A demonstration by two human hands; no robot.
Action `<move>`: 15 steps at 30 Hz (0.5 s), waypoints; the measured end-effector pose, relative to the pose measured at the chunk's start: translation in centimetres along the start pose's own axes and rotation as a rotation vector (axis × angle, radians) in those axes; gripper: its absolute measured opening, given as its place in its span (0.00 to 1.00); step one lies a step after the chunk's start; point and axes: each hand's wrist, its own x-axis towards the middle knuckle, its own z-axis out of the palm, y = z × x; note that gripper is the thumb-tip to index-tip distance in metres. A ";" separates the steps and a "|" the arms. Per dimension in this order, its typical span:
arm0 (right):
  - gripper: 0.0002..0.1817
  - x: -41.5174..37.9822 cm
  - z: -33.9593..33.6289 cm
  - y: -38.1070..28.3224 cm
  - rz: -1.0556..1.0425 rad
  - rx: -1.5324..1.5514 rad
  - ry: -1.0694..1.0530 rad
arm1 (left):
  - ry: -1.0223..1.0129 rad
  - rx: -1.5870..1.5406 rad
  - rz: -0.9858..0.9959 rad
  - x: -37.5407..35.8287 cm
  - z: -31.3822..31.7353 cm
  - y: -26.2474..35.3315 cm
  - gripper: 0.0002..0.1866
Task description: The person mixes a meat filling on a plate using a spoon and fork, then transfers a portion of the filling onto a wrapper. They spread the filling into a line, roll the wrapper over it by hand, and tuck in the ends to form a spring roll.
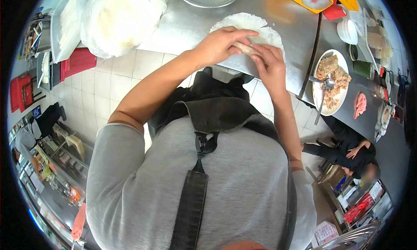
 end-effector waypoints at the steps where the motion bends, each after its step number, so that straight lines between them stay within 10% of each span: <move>1: 0.17 -0.2 0.5 -0.4 -0.004 -0.010 0.010 | 0.008 0.034 0.008 -0.2 0.5 -0.2 0.37; 15: 0.20 -2.1 2.2 0.0 -0.126 -0.178 0.108 | 0.048 0.174 0.093 -0.9 0.7 -0.7 0.43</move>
